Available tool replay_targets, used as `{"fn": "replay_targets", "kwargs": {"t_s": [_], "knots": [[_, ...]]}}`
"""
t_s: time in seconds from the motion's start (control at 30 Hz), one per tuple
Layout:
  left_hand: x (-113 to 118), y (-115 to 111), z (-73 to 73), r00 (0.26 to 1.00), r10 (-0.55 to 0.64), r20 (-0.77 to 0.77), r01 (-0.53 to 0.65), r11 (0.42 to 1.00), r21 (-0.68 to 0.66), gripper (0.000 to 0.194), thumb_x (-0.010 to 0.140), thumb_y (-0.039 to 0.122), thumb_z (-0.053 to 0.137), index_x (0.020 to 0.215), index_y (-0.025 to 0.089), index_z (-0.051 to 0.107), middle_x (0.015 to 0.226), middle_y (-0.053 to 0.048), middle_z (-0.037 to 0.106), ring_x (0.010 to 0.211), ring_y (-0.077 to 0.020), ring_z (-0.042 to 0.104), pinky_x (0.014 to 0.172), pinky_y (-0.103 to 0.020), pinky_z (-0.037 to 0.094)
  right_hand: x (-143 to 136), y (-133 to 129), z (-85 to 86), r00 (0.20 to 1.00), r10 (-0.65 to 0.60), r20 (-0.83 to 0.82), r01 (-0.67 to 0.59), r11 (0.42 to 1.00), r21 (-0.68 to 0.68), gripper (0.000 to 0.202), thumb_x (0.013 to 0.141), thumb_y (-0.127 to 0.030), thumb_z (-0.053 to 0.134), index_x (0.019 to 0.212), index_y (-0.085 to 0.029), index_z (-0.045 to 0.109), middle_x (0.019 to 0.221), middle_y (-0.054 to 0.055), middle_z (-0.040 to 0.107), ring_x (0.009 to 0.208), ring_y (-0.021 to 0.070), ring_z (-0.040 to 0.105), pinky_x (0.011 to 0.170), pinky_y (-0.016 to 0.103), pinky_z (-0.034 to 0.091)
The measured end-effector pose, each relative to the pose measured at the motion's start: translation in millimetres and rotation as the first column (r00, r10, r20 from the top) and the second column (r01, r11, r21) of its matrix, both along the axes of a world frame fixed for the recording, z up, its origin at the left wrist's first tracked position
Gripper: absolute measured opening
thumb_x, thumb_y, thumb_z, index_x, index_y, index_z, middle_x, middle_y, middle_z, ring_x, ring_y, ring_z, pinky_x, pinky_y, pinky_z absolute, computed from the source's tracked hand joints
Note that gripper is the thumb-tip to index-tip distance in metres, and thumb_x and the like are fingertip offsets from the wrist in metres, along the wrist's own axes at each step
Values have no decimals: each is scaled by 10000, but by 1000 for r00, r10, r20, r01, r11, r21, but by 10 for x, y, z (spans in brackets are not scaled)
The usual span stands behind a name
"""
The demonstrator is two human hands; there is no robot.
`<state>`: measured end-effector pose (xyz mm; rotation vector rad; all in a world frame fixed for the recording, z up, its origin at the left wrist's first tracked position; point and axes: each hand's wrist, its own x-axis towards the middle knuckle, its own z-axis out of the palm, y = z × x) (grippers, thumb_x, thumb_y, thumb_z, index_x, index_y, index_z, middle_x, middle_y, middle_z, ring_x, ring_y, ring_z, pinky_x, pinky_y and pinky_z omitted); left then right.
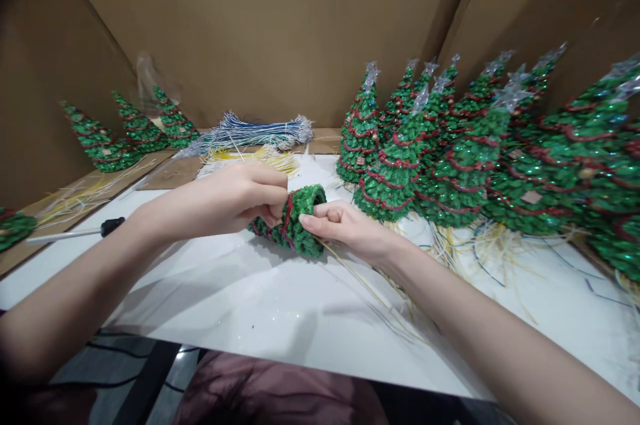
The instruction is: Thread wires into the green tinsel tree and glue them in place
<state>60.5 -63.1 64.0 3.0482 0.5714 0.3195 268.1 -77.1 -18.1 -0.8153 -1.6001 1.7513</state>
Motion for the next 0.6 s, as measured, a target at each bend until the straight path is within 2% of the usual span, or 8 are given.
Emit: {"fn": "replay_targets", "kwargs": {"t_s": [0.13,0.27,0.33,0.4,0.43,0.5,0.6], "knots": [[-77,-16,-7,997,55,54,-51,996,-67,177,816,39,474,729,145,585,762,-18,601,699,-113,541,606,-212,373,-3,-13,-18,1000,-13,-6,13,1000,-25,435,694,-525,716,584,-173,485,486,-49,404,506,96,427,479,232,338],[-180,-64,-74,965,192,177,-170,976,-133,92,898,178,483,850,159,558,784,-1,600,699,-107,529,628,-208,371,-13,-16,-34,1000,-7,-9,7,999,-31,418,688,-535,716,626,-166,529,500,-38,442,532,108,465,493,233,360],[-221,-91,-140,953,224,202,-191,967,-170,106,893,264,523,899,166,561,804,0,605,702,-108,528,629,-207,376,-19,-18,-32,1000,1,-11,-1,1000,-29,421,686,-546,712,645,-161,548,527,-27,478,538,105,468,497,231,361],[-251,-114,-209,932,235,275,-190,965,-181,203,823,346,627,904,166,581,790,1,610,678,-107,522,605,-208,376,-22,-21,-29,1000,1,-6,-1,1000,-32,429,690,-559,701,660,-158,554,554,-20,501,534,101,460,495,230,351],[-261,-124,-238,904,253,345,-201,963,-181,224,798,364,655,882,165,598,755,3,608,645,-103,513,579,-210,371,-21,-23,-29,1000,-3,0,3,1000,-31,432,691,-563,698,661,-158,550,560,-20,502,528,97,451,491,230,341],[-275,-138,-273,797,306,520,-217,950,-225,214,838,372,603,836,160,634,685,-2,603,580,-97,501,538,-220,367,-15,-23,-34,1000,-13,18,14,1000,-23,437,694,-561,696,643,-163,524,556,-26,485,511,89,423,483,230,317],[-288,-152,-263,588,364,722,-86,916,-391,405,937,403,396,801,156,686,694,-45,640,613,-121,565,564,-251,427,2,-17,-53,999,-14,35,14,1000,-3,451,710,-554,686,611,-170,471,558,-29,467,499,79,392,479,232,288]]}}
